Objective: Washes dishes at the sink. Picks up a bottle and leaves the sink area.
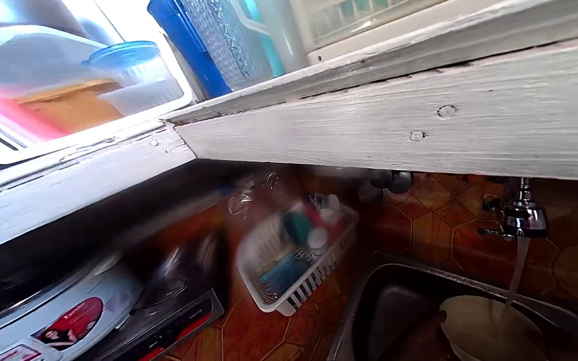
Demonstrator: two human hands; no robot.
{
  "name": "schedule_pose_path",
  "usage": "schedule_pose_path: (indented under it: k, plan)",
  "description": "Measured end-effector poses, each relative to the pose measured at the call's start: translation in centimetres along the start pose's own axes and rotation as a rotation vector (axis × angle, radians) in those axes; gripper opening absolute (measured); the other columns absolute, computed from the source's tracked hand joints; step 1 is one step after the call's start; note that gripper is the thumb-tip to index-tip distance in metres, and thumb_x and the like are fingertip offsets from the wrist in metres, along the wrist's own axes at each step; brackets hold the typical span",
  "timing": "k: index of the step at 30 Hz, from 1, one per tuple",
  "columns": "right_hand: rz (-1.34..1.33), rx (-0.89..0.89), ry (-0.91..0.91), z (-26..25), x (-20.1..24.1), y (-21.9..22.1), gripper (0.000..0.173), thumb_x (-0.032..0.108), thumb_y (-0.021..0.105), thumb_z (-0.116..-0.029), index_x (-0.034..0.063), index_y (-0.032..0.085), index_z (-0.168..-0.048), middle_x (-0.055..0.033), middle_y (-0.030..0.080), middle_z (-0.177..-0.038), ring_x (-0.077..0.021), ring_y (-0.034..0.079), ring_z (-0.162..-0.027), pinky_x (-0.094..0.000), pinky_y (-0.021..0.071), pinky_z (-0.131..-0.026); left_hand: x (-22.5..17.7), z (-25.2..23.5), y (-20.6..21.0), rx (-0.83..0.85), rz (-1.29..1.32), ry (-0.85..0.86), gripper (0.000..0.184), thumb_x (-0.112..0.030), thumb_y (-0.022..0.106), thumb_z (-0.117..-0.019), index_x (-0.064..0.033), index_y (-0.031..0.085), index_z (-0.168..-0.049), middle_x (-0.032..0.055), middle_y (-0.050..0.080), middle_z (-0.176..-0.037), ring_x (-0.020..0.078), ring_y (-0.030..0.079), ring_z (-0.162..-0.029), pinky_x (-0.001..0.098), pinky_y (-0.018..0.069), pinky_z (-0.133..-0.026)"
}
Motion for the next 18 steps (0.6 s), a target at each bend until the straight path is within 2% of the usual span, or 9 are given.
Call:
schedule_pose_path:
  k: [3,4,5,7,10,11,14,16,18]
  plan:
    - [-0.013,-0.073,-0.211,2.0,1.1,-0.6,0.042,0.013,0.056,-0.1011,0.0024,0.056,-0.142,-0.0203,0.068,-0.109,-0.0213,0.065,-0.072,-0.0421,0.0562,-0.061,0.6,-0.4,-0.9,0.109,0.025,0.06,0.04,-0.027,0.04,-0.1086,-0.0024,0.047,-0.14,0.0182,0.065,-0.121,0.0283,0.069,-0.102,0.0451,0.0588,-0.087]
    - [-0.024,-0.104,-0.283,2.2,1.1,-0.4,0.043,0.007,0.059,-0.0976,0.0013,0.058,-0.14,-0.0213,0.069,-0.116,-0.0236,0.068,-0.085,-0.0445,0.0578,-0.072,0.5,-0.4,-0.8,0.103,-0.002,0.069,0.034,-0.019,0.042,-0.1055,-0.0033,0.049,-0.135,0.0154,0.067,-0.115,0.0255,0.069,-0.096,0.0426,0.0594,-0.083]
    - [-0.042,-0.124,-0.344,2.2,1.0,-0.2,0.045,0.003,0.06,-0.0952,0.0004,0.058,-0.14,-0.0214,0.068,-0.124,-0.0255,0.069,-0.102,-0.0463,0.057,-0.088,0.3,-0.4,-0.5,0.061,-0.026,0.063,0.033,-0.014,0.045,-0.1035,-0.003,0.049,-0.135,0.015,0.067,-0.113,0.0245,0.069,-0.095,0.0418,0.0588,-0.082]
    - [-0.069,-0.193,-0.426,1.4,0.2,0.5,0.047,-0.002,0.061,-0.0912,0.002,0.061,-0.138,-0.0199,0.066,-0.132,-0.0288,0.065,-0.119,-0.05,0.0528,-0.101,0.3,-0.8,0.7,-0.045,-0.079,0.066,0.041,-0.008,0.049,-0.1014,-0.0032,0.044,-0.141,0.0173,0.063,-0.121,0.0255,0.066,-0.1,0.043,0.0571,-0.083]
    - [-0.096,-0.259,-0.356,0.6,-1.7,0.3,0.051,-0.002,0.063,-0.0917,0.004,0.058,-0.142,-0.0202,0.061,-0.14,-0.0315,0.059,-0.129,-0.0523,0.047,-0.109,0.7,-1.9,2.5,-0.089,-0.359,0.215,0.063,-0.005,0.062,-0.0959,0.0002,0.034,-0.152,0.0262,0.055,-0.139,0.0336,0.062,-0.118,0.0495,0.0549,-0.096]
    - [-0.127,-0.263,-0.286,0.7,-2.3,0.1,0.05,-0.001,0.063,-0.0937,0.0041,0.057,-0.143,-0.0213,0.061,-0.139,-0.0315,0.061,-0.126,-0.052,0.0487,-0.106,0.5,-2.0,3.1,-0.103,-0.523,0.294,0.067,-0.008,0.069,-0.0918,0.0022,0.038,-0.15,0.0268,0.055,-0.139,0.0333,0.061,-0.122,0.0484,0.0537,-0.101]
    - [-0.255,-0.193,-0.074,1.4,-4.1,0.0,0.056,0.006,0.06,-0.0988,0.0101,0.045,-0.153,-0.0241,0.063,-0.128,-0.0329,0.069,-0.095,-0.0514,0.0591,-0.077,-0.7,-2.2,4.9,-0.182,-0.905,0.497,0.073,-0.022,0.084,-0.0813,0.0015,0.052,-0.143,0.0249,0.054,-0.14,0.0323,0.055,-0.129,0.0454,0.0463,-0.111]
    - [-0.36,-0.16,0.011,1.8,-5.0,0.2,0.063,0.005,0.059,-0.1,0.0114,0.035,-0.158,-0.0256,0.062,-0.125,-0.0346,0.069,-0.092,-0.0514,0.0596,-0.072,-1.5,-2.6,5.9,-0.214,-1.001,0.579,0.073,-0.026,0.089,-0.0752,-0.0007,0.059,-0.137,0.0232,0.056,-0.138,0.0313,0.056,-0.127,0.0431,0.0474,-0.109]
    - [-0.45,-0.175,0.042,2.0,-5.3,0.5,0.067,0.003,0.056,-0.1006,0.0136,0.029,-0.16,-0.0232,0.063,-0.12,-0.03,0.069,-0.086,-0.0475,0.0597,-0.07,-2.0,-2.9,6.9,-0.218,-1.045,0.624,0.074,-0.026,0.091,-0.0719,-0.0015,0.061,-0.135,0.023,0.056,-0.137,0.0308,0.057,-0.125,0.0419,0.0488,-0.108]
Point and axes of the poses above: each hand's wrist, its own z-axis away from the middle knuckle, its own y-axis out of the palm, x = y × z, the point moved 2 cm from there along -z, towards the middle knuckle
